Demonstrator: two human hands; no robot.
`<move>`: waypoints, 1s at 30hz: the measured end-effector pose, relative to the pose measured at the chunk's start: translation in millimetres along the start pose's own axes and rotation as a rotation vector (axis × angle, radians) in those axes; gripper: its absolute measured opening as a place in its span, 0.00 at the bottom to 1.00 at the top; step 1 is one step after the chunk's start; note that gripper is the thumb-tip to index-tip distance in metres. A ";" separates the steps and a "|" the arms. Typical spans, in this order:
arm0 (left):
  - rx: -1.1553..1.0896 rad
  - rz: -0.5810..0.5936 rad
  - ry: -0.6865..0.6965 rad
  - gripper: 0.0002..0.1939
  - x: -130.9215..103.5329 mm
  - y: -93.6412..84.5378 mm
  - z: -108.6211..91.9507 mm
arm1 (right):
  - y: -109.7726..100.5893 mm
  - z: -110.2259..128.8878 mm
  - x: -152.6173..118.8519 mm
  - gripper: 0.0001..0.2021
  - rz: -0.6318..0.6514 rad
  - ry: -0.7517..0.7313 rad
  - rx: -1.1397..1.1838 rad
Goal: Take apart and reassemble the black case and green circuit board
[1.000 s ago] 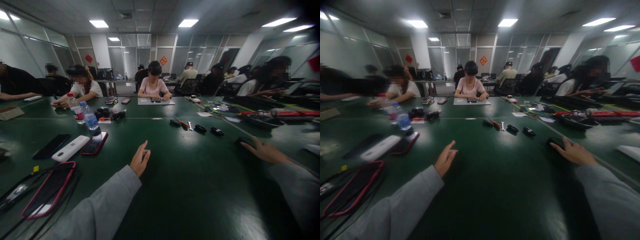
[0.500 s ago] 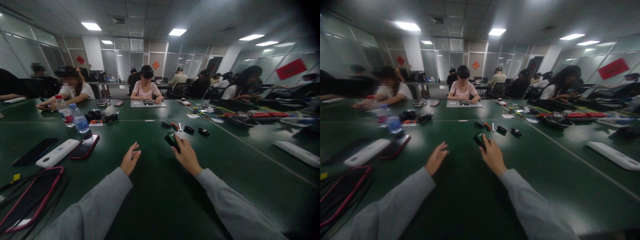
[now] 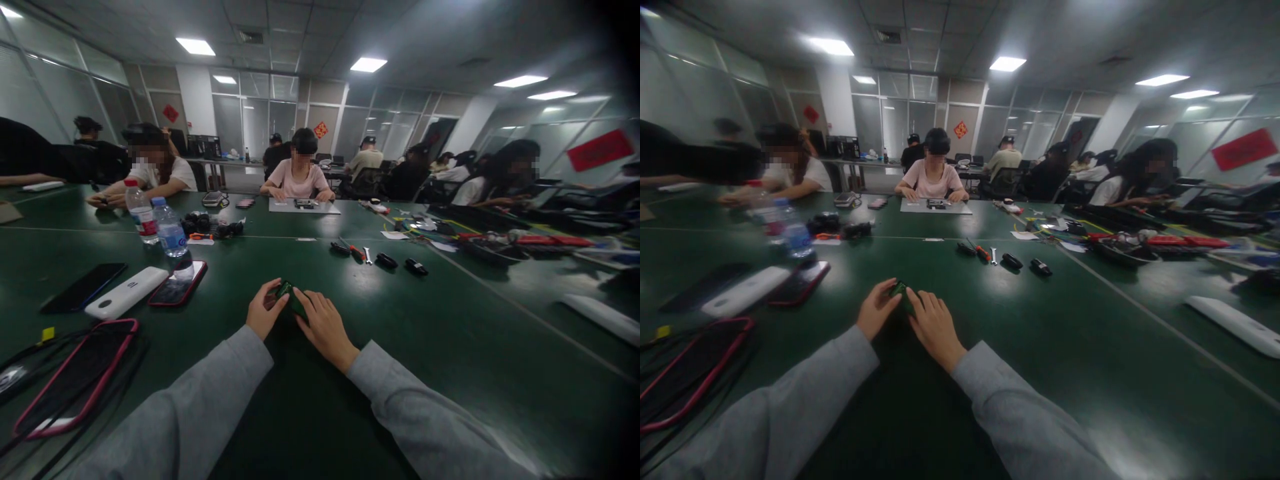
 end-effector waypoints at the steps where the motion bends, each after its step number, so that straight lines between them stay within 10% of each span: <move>1: -0.003 -0.004 -0.010 0.24 0.1 -0.4 0.3 | 0.7 0.4 -0.4 0.28 -0.004 -0.006 0.016; 12: 0.079 -0.077 0.043 0.18 0.8 -4.2 -6.8 | 1.1 -3.4 -4.6 0.29 -0.051 0.089 0.421; 17: 0.056 -0.148 0.042 0.19 0.3 -7.5 -8.0 | 8.7 -9.0 -7.6 0.40 0.095 0.268 0.861; 22: 0.070 -0.166 0.075 0.20 -0.1 -9.8 -8.5 | 8.6 -2.9 -7.4 0.30 0.312 0.388 1.378; 30: 0.137 -0.080 0.158 0.17 -3.4 -2.6 -14.3 | 13.3 -5.3 -5.9 0.27 0.353 0.407 1.565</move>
Point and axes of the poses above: each hand's wrist, its own x-axis towards the middle knuckle, its own y-axis out of the palm, z = x × y, the point moved 3 cm from there along x, towards the middle knuckle, and after that the axes turned 9 degrees about -x, right-handed, at the moved point
